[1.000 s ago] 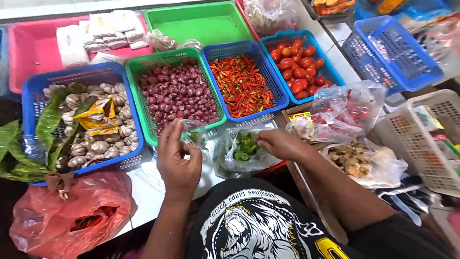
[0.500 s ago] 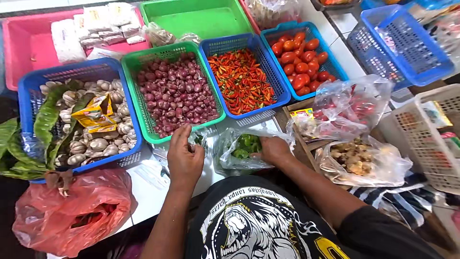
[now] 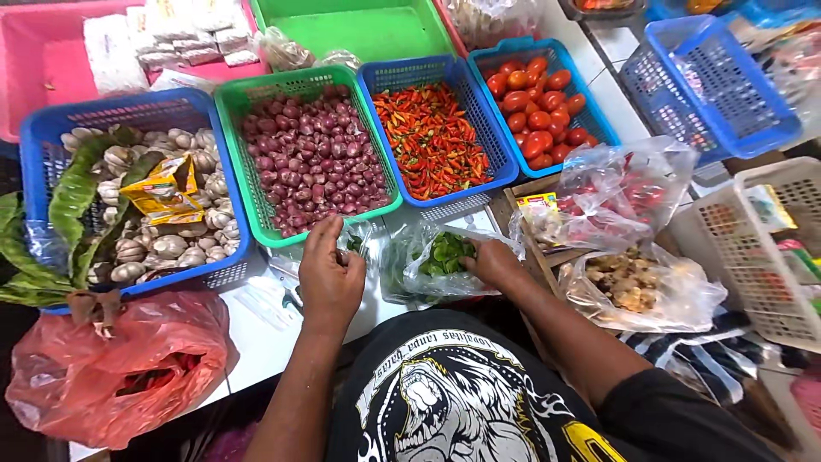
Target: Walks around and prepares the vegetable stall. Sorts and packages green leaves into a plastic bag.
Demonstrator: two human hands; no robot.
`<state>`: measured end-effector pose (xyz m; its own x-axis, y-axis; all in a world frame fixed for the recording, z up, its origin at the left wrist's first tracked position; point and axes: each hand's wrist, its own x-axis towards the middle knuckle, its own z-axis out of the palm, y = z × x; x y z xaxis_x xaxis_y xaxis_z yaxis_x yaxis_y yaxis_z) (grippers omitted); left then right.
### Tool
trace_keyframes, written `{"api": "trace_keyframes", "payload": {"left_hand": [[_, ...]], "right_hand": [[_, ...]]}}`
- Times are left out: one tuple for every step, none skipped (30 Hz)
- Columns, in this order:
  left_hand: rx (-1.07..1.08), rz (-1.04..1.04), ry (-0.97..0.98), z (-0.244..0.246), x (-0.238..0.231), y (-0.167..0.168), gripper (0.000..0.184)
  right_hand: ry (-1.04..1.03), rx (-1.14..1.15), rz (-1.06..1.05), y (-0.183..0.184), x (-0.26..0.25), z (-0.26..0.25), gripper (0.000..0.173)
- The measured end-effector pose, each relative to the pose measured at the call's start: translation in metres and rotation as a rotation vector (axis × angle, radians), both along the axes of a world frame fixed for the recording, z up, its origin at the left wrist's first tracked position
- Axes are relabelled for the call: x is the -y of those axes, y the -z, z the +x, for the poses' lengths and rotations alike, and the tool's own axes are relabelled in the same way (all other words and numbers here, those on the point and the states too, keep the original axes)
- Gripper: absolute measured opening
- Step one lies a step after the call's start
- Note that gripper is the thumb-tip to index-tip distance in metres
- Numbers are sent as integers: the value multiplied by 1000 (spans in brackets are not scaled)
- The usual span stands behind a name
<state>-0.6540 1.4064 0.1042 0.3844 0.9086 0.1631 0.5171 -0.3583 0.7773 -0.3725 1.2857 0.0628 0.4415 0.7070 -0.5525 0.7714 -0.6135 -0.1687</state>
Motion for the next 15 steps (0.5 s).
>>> {"api": "trace_keyframes", "payload": {"left_hand": [[-2,3,5,1,1,0,53],[-6,5,10,1,2,1,53],[-6,7,13,2,3,1,53],[-1,6,17,3,3,2,54],[3,6,20,4,4,2,54],[4,7,21,4,4,2,54],[0,10,21,4,4,2,54],[-5,14,23,3,4,1,54],[-6,18,26,2,4,1,54],[-5,23,25,1,4,0,54],[0,28,23,1,4,0,54],[3,32,18,0,3,0,54],[4,34,15,0,3,0,54],[4,34,13,0,4,-1,54],[3,35,11,0,4,0,53]], "right_hand": [[11,24,-30,-3,0,-5,61],[17,56,-66,-6,-1,-11,72],[17,87,-103,-5,-2,-17,80],[10,105,-128,-4,-2,-23,84],[-4,115,-134,0,-2,-26,82],[-20,111,-127,4,-2,-28,77],[-30,99,-115,7,-2,-28,73],[-30,92,-100,8,-2,-28,66],[-22,83,-88,6,-2,-27,58],[-2,70,-80,2,-3,-26,47],[22,58,-65,-4,-3,-24,35],[34,47,-41,-8,-3,-20,30],[44,38,3,-10,-2,-17,28],[56,26,58,-11,-1,-13,27],[74,17,113,-13,1,-11,29]]}}
